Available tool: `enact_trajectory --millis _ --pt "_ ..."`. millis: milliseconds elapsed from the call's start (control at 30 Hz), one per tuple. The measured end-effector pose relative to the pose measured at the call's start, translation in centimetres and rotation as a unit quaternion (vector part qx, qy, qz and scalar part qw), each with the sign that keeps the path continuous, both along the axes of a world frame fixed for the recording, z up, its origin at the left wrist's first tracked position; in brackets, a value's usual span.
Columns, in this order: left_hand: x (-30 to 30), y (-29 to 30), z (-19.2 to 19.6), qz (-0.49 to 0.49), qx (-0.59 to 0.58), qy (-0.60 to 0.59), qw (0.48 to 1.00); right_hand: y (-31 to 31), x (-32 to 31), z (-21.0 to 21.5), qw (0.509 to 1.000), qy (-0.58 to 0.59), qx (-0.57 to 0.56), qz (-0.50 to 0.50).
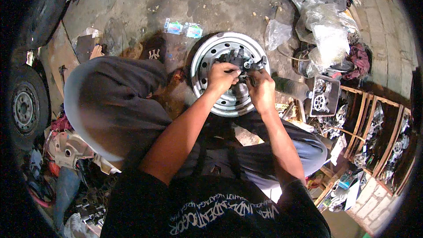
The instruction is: The person sits on the floor and assembles a wheel hub by hand. They unwrap a brake caliper, place it on the hub, and secure it with bolts, occasionally using a plastic bottle to apply liquid to the components.
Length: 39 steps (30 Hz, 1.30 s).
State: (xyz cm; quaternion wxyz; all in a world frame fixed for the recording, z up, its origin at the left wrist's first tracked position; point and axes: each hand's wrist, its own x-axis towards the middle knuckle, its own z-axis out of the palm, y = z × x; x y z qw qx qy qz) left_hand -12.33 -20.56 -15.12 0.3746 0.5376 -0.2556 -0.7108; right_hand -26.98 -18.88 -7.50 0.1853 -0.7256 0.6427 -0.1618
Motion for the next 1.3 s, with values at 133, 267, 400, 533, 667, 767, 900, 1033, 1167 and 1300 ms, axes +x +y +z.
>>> enact_trajectory --millis 133,267,400,533,667,767,900,1033,1167,1300 --pt "-0.1 0.4 -0.5 0.002 -0.013 0.068 0.998 0.1 0.5 0.1 0.999 0.046 0.009 0.016" --pt "-0.7 0.8 -1.4 0.008 -0.058 0.028 0.998 0.3 0.6 0.5 0.999 0.02 0.006 0.042" --pt "-1.7 1.2 -1.5 0.041 -0.085 -0.036 0.995 0.6 0.5 0.3 0.999 -0.038 0.003 0.022" --pt "-2.0 1.2 -2.1 0.041 -0.102 -0.103 0.989 0.7 0.8 0.0 0.996 -0.062 0.007 -0.065" --pt "-2.2 0.7 -1.2 0.029 -0.095 -0.159 0.982 1.1 0.9 -0.4 0.997 -0.02 -0.046 -0.05" --pt "-2.1 0.4 -0.1 -0.012 -0.083 -0.227 0.97 1.3 1.0 -0.6 0.998 0.016 -0.054 -0.024" --pt "-1.6 0.4 0.0 -0.044 -0.072 -0.2 0.976 1.5 1.4 -0.7 0.998 0.056 -0.005 -0.021" --pt "-1.4 1.1 -1.1 -0.026 -0.118 -0.167 0.978 1.2 2.1 -0.1 0.993 0.108 0.041 0.016" --pt "-1.0 1.2 -0.6 -0.036 -0.114 -0.136 0.983 0.9 1.7 -1.2 0.983 0.18 -0.003 0.037" --pt "-1.6 1.1 -2.1 -0.024 -0.116 -0.133 0.984 0.7 1.0 -0.9 0.988 0.133 0.033 0.068"
